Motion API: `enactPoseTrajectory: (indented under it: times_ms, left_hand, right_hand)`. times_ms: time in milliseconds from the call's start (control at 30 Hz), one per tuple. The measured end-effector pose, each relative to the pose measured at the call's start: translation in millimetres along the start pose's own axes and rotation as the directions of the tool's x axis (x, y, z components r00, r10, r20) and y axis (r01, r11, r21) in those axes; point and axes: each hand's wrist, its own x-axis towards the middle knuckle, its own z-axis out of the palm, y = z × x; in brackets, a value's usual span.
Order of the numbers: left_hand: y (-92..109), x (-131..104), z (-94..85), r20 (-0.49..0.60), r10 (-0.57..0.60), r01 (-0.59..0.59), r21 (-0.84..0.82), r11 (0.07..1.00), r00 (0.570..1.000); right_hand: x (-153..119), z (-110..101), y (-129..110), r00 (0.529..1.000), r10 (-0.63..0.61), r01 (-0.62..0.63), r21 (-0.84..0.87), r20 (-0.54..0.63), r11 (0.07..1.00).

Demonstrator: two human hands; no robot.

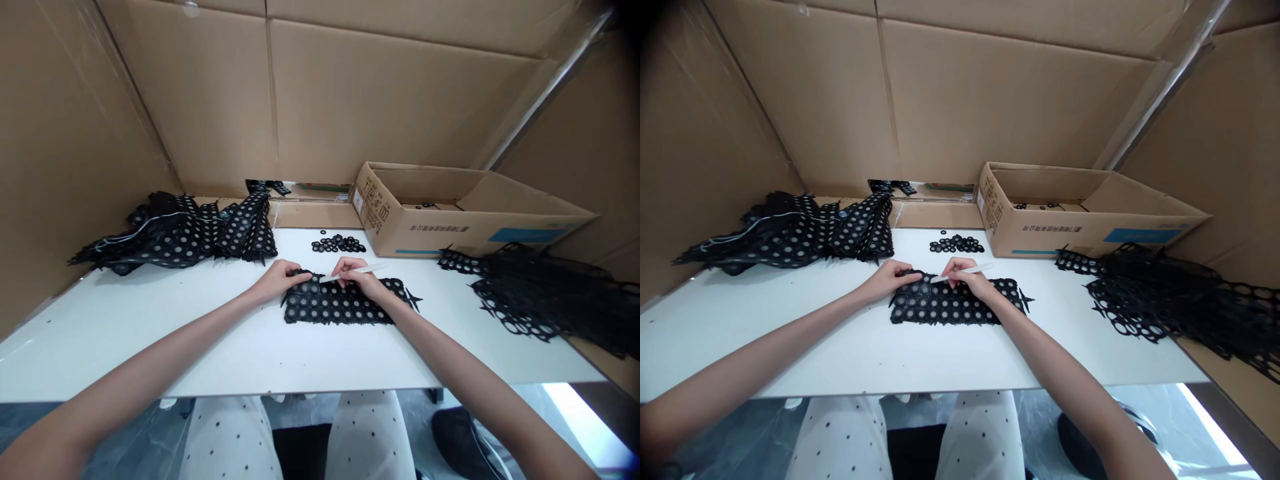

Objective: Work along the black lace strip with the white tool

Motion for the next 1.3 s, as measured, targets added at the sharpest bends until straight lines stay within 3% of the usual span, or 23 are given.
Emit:
enactPoseTrajectory:
  times_ms: [300, 633, 900, 1100, 1300]
  left_hand:
    - [-2.8, 0.7, 2.2, -0.051, -0.012, 0.009, -0.054, 0.998, 0.999]
    - [-2.7, 2.5, -3.3, -0.044, -0.117, 0.106, -0.2, 0.974, 0.992]
    - [-0.7, 1.3, -2.5, -0.065, -0.17, 0.147, -0.267, 0.952, 0.983]
    - [-0.2, -1.6, -0.7, -0.079, -0.151, 0.127, -0.25, 0.96, 0.985]
    - [5.8, -4.9, -1.1, -0.161, -0.139, 0.093, -0.266, 0.96, 0.977]
  right_hand:
    - [-3.9, 6.2, -3.9, 0.994, -0.01, 0.021, -0.095, 0.107, 0.995]
    - [4.3, -4.8, 12.3, 0.979, -0.003, 0.047, 0.214, -0.204, 0.976]
    - [5.1, -4.6, 13.5, 0.971, 0.028, 0.047, 0.302, -0.239, 0.952]
    - [4.2, -4.6, 15.8, 0.981, 0.003, 0.035, 0.192, -0.194, 0.981]
    - [0.6, 4.7, 2.9, 0.997, -0.044, 0.043, -0.024, -0.061, 0.999]
